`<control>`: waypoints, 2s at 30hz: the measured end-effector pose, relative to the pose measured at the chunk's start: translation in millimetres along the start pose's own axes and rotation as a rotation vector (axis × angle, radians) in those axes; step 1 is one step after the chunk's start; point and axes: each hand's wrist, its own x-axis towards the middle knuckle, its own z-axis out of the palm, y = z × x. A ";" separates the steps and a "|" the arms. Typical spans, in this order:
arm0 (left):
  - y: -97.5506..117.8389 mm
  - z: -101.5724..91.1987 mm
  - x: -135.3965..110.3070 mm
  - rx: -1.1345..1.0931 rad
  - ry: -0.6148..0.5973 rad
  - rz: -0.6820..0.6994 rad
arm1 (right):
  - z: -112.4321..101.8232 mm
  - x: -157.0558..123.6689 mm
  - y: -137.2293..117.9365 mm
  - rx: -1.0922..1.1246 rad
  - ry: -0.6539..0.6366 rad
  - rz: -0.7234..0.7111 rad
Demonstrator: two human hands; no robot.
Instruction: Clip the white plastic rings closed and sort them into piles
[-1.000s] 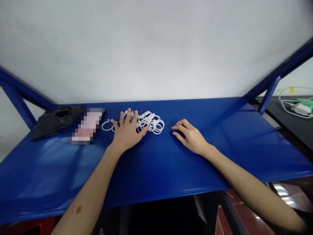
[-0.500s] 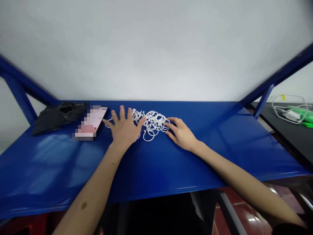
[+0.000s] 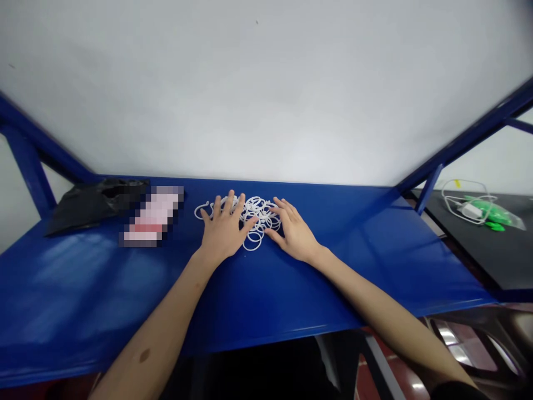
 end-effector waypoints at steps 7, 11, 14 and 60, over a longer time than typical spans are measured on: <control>-3.2 2.1 0.7 0.005 -0.005 -0.032 | 8.4 -0.8 1.3 -0.059 -0.103 -0.011; -5.8 -1.7 -2.7 0.001 -0.070 -0.055 | 7.5 -8.2 0.0 -0.066 -0.051 -0.024; -6.6 -2.8 -4.8 0.017 -0.109 -0.062 | 9.5 -12.1 1.5 -0.065 -0.011 -0.002; -32.9 15.7 8.6 -0.186 0.190 0.092 | 12.6 -6.6 8.8 0.257 0.154 0.072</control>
